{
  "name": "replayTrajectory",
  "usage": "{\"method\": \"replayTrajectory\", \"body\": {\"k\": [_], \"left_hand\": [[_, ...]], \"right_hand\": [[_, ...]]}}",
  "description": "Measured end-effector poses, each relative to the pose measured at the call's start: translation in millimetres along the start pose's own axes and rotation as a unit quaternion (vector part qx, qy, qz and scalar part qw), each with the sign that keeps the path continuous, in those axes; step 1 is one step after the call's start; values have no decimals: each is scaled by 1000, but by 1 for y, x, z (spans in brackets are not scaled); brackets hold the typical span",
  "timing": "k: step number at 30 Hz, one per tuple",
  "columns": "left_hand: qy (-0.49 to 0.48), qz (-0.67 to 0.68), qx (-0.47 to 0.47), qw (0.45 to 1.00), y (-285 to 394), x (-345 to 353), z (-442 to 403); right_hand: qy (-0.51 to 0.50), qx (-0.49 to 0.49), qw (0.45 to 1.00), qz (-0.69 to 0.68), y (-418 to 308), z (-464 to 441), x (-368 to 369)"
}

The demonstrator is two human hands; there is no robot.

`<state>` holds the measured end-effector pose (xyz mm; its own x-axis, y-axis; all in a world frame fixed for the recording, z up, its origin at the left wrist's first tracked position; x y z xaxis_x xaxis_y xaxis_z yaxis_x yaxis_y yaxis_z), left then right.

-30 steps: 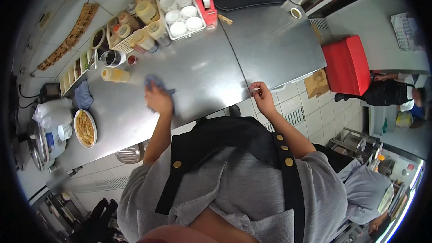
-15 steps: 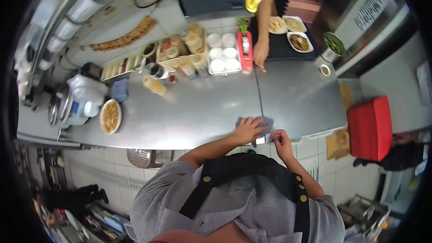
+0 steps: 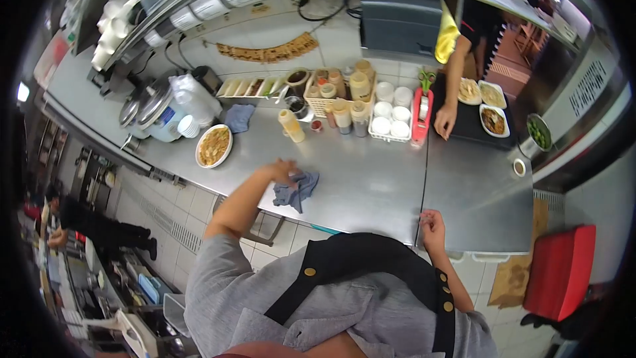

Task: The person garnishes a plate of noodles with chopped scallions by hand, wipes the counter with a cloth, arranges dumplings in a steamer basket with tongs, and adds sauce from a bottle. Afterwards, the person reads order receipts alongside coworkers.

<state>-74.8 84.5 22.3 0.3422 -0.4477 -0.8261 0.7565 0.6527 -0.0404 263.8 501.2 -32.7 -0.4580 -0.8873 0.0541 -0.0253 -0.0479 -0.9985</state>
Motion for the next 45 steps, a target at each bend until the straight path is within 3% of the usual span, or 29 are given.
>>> {"method": "replayTrajectory", "body": {"k": [1,2,3,4,5,6,8,10,11,13,14,16,21,23,25,28,31,32,33,34,35,36,38,39,41,42,44,45], "left_hand": [[30,-47,-51,997,-17,-39,14],[103,22,-96,990,-49,-81,23],[198,149,-129,960,-101,-105,22],[256,283,-132,915,-98,-170,73],[403,324,-156,841,-163,-178,63],[365,539,-117,750,-143,-227,108],[502,691,-23,519,-177,-269,138],[530,757,117,364,-201,-304,156],[530,757,121,363,-202,-318,162],[512,793,207,259,-202,-342,173],[510,793,209,259,-207,-347,171],[494,774,310,246,-212,-361,172],[480,768,343,249,-236,-353,160],[547,803,189,143,-268,-318,149],[570,814,48,104,-312,-263,125],[524,844,-103,43,-394,-134,60],[509,825,-245,26,-350,-34,44],[475,842,-254,21,-341,14,23],[496,838,-220,58,-304,31,23],[375,867,-326,37,-274,70,18],[293,896,-334,25,-240,83,24],[184,934,-305,-40,-237,129,6],[339,870,-353,-56,-234,154,19],[336,872,-352,-53,-232,143,28],[467,772,-425,-80,-240,128,71],[465,774,-424,-77,-256,140,68],[497,812,-303,-41,-312,184,54],[496,813,-303,-38,-324,202,58]], "right_hand": [[1,8,1000,-2,1,0,-1],[3,17,1000,-4,2,0,-2],[-8,14,1000,-3,-1,-1,-1],[0,7,1000,8,-6,-1,-2],[11,0,1000,19,-9,-1,-2],[6,-2,1000,20,-9,-2,0],[45,-6,999,16,-9,-5,-2],[54,-7,998,17,-7,-8,1],[66,-5,998,16,-6,-9,3],[70,-8,997,16,-9,-11,13],[71,-8,997,16,-10,-11,18],[73,-11,997,18,-9,-13,28],[83,1,996,24,-11,-18,55],[86,-11,996,10,-10,-21,65],[89,-3,996,13,-3,-24,74],[90,7,996,19,4,-26,90],[82,11,996,26,6,-29,106],[76,13,997,30,6,-31,111],[80,13,996,30,5,-31,115],[86,17,996,26,2,-31,119],[92,20,995,22,-1,-32,121],[97,19,995,23,-2,-33,121],[96,11,994,44,-5,-32,122],[101,11,994,45,-8,-31,121],[104,12,993,59,-13,-28,122],[108,12,992,60,-12,-27,121],[126,1,990,58,-9,-22,118],[129,2,990,58,-9,-19,119]]}}
Point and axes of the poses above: each hand's wrist, its own z-axis away from the middle knuckle, its own x-axis out of the palm, y = z × x, the point moved 6 cm from there along -z, towards the middle knuckle, and after that the axes turned 6 degrees about -z, right-handed, at the moved point
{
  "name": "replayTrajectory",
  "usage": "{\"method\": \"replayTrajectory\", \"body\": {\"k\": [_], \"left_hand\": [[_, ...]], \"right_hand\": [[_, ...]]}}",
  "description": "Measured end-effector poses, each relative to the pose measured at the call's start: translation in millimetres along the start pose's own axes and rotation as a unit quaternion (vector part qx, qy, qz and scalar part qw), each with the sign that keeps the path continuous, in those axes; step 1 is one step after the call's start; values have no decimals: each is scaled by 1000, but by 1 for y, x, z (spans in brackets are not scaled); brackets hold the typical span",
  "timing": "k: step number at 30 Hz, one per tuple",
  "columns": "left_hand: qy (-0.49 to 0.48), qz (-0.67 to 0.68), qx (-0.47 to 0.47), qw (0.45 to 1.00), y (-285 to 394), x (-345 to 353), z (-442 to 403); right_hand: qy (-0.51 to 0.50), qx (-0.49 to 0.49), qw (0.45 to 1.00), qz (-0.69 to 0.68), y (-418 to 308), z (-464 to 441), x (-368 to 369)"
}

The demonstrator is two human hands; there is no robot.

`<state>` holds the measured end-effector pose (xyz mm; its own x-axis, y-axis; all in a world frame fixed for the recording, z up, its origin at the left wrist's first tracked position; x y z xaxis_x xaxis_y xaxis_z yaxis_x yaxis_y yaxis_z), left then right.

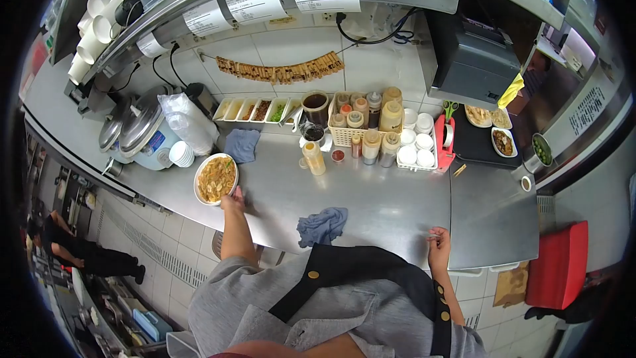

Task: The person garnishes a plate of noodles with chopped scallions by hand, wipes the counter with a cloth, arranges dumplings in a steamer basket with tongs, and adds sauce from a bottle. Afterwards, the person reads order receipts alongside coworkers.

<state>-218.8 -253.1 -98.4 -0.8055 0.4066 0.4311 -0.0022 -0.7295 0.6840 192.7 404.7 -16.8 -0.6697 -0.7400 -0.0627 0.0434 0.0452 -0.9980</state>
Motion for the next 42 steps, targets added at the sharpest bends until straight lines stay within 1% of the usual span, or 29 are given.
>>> {"method": "replayTrajectory", "body": {"k": [1,2,3,5,6,7,9,11,13,15,16,17,18,19,21,23,25,27,29,30,32,33,34,36,37,38,39,41,42], "left_hand": [[-115,26,-25,993,4,2,-13],[-227,52,-51,971,6,11,-15],[-228,49,-51,971,7,16,-4],[-55,-57,46,996,15,13,17],[-24,-40,56,997,19,15,26],[-22,-43,56,997,24,23,43],[96,-95,50,990,30,11,77],[87,-119,32,989,19,-21,47],[-116,-173,-12,978,3,-38,52],[-149,-192,12,970,0,-57,101],[-203,-172,3,964,-1,-62,129],[-184,-219,19,958,-2,-71,151],[-225,-287,38,930,-7,-83,165],[-199,-311,26,929,-8,-87,195],[-232,-374,-37,897,-26,-102,230],[-265,-393,-64,878,-48,-101,276],[-313,-411,-113,849,-72,-93,321],[-346,-435,-159,816,-107,-93,348],[-392,-422,-194,794,-140,-83,379],[-386,-436,-208,785,-158,-79,389],[-416,-449,-205,764,-189,-70,401],[-438,-456,-190,751,-204,-63,405],[-430,-487,-184,737,-218,-59,405],[-447,-485,-194,726,-241,-48,410],[-463,-481,-198,717,-250,-43,414],[-444,-497,-220,713,-256,-43,414],[-445,-497,-223,711,-255,-40,410],[-485,-570,-202,632,-249,-34,400],[-497,-624,-154,583,-248,-30,378]], "right_hand": [[-1,1,1000,4,-1,3,1],[-2,2,1000,8,-1,6,1],[1,3,1000,6,3,8,-1],[-14,4,1000,0,12,9,-2],[-13,7,1000,-1,12,10,-2],[-24,12,1000,9,10,8,-1],[-46,19,998,24,1,0,-2],[-64,-35,997,35,-15,-18,2],[-64,-31,997,29,-2,-33,0],[-74,-58,995,15,6,-37,-4],[-94,-45,994,14,8,-39,-1],[-115,-26,993,13,12,-40,3],[-137,-18,990,11,17,-40,7],[-153,-15,988,5,22,-45,14],[-182,12,983,-23,5,-41,39],[-249,0,969,8,6,-42,63],[-301,55,951,-32,-7,-34,91],[-352,156,921,-61,-15,-25,108],[-319,242,915,-46,-20,-18,109],[-304,245,920,-43,-14,-19,105],[-223,315,912,-138,1,-19,92],[-214,315,914,-136,1,-20,86],[-234,300,910,-161,-2,-21,84],[-250,290,905,-186,-2,-19,79],[-213,290,907,-220,1,-23,75],[-176,288,907,-254,5,-28,68],[-172,289,907,-253,12,-33,65],[-126,338,927,-102,41,-50,42],[-127,320,938,-47,53,-61,35]]}}
Point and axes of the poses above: each hand's wrist, its own z-axis away from the middle knuckle, its own x-axis out of the palm, y = z × x, the point moved 6 cm from there along -z, towards the middle knuckle, and after that the axes turned 6 degrees about -z, right-handed, at the moved point
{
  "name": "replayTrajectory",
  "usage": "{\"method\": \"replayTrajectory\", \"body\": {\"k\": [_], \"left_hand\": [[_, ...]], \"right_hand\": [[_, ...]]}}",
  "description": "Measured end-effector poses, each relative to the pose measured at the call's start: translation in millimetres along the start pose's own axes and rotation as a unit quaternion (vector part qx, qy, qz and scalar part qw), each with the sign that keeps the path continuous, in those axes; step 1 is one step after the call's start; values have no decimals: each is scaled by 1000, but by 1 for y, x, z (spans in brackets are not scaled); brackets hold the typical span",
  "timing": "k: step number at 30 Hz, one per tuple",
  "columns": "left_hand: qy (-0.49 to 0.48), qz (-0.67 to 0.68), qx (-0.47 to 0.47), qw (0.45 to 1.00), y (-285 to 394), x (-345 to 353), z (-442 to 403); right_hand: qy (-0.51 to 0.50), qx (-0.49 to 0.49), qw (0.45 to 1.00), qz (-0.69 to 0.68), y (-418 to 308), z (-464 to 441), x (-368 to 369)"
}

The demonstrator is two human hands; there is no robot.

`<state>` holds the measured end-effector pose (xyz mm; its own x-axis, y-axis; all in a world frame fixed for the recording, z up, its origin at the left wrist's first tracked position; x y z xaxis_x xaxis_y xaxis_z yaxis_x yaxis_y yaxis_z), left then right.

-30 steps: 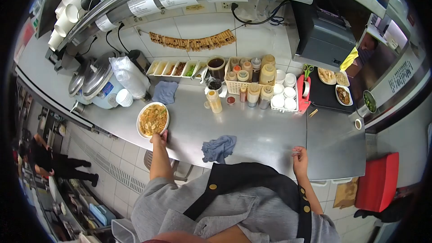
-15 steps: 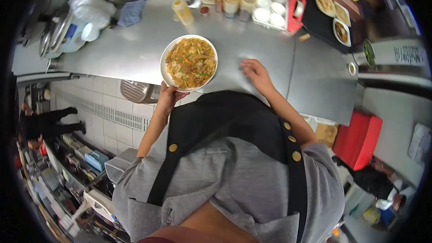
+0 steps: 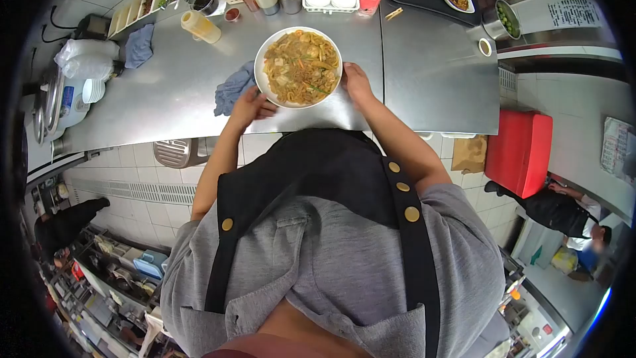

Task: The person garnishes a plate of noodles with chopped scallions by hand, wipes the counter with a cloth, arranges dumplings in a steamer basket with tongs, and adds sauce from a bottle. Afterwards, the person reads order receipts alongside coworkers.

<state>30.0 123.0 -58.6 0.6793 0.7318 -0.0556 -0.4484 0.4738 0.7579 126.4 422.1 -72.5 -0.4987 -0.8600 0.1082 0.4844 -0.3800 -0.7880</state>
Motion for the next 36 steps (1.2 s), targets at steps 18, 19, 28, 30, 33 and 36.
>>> {"method": "replayTrajectory", "body": {"k": [18,19,28,30,33,36], "left_hand": [[500,-364,28,786,-18,-133,83],[500,-371,29,782,-17,-130,83],[531,-362,66,763,-25,-127,87],[537,-376,84,751,-22,-130,89],[537,-324,80,775,-26,-147,88],[584,-214,114,775,-23,-162,87]], "right_hand": [[-149,109,983,15,-27,26,82],[-91,104,990,17,-31,32,84],[-145,111,983,17,-22,26,95],[-165,104,981,17,-20,28,98],[-124,108,986,-1,-3,26,90],[-153,67,986,-19,-1,36,84]]}}
Point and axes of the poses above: each hand's wrist, its own z-axis away from the middle knuckle, its own x-axis out of the palm, y = z × x, the point moved 6 cm from there along -z, towards the middle knuckle, and after that the axes turned 6 degrees about -z, right-handed, at the moved point
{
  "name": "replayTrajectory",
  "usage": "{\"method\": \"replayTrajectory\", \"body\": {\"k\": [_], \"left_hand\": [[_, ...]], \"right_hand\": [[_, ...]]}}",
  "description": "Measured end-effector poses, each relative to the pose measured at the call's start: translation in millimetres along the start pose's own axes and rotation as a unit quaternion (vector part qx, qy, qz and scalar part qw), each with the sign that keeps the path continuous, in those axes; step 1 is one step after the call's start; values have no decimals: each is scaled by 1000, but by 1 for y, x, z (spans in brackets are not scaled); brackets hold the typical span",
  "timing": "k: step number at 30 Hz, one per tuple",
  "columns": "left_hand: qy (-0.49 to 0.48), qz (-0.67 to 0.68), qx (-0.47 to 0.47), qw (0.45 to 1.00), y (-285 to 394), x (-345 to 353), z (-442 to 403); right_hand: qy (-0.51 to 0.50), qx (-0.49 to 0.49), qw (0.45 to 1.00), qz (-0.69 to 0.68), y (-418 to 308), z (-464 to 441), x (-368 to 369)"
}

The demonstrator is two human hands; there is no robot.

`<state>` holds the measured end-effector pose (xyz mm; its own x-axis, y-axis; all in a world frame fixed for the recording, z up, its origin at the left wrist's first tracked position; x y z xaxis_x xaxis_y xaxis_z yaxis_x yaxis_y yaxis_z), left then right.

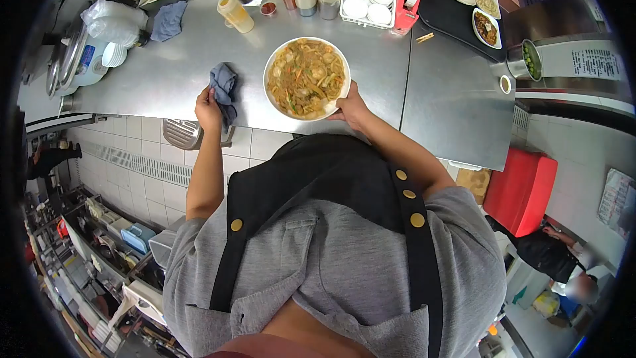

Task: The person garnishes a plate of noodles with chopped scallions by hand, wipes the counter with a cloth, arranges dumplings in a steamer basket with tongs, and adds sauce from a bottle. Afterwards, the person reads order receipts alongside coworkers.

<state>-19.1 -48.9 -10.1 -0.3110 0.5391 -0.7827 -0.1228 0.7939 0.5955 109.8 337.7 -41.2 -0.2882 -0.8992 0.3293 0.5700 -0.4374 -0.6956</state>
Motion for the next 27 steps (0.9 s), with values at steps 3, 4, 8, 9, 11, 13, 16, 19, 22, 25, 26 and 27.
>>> {"method": "replayTrajectory", "body": {"k": [3,4,8,9,11,13,16,19,22,25,26,27], "left_hand": [[-54,-39,23,997,6,11,-4],[-71,-34,28,997,8,16,-3],[-24,-66,48,996,27,11,-17],[-15,-68,47,996,38,7,-19],[58,80,17,995,55,-14,-36],[57,106,-4,993,69,-6,-51],[-18,75,10,997,107,20,-65],[-169,55,-14,984,126,85,-69],[-265,-45,47,962,129,144,-55],[-275,113,57,953,113,174,-62],[-277,170,27,945,111,175,-69],[-289,187,-6,939,116,167,-75]], "right_hand": [[-5,24,999,-27,4,-6,-2],[-6,25,999,-27,5,-10,-2],[-51,21,998,23,-3,-13,1],[-92,2,994,65,-8,-11,2],[-75,15,971,226,-23,-22,-26],[19,9,936,351,-47,-43,-41],[59,-72,949,301,-60,-86,-66],[27,-237,886,398,-73,-144,-60],[8,-325,845,425,-93,-152,-38],[3,-302,829,470,-113,-151,5],[-17,-295,825,482,-117,-153,18],[-11,-298,801,519,-118,-159,30]]}}
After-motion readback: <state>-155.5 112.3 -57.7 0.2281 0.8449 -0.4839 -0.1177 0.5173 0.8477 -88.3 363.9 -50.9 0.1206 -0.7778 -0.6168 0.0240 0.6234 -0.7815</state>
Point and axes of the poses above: each hand's wrist, its own z-axis away from the middle knuckle, its own x-axis out of the palm, y = z × x, the point moved 6 cm from there along -z, towards the middle knuckle, and after that the axes turned 6 degrees about -z, right-handed, at the moved point
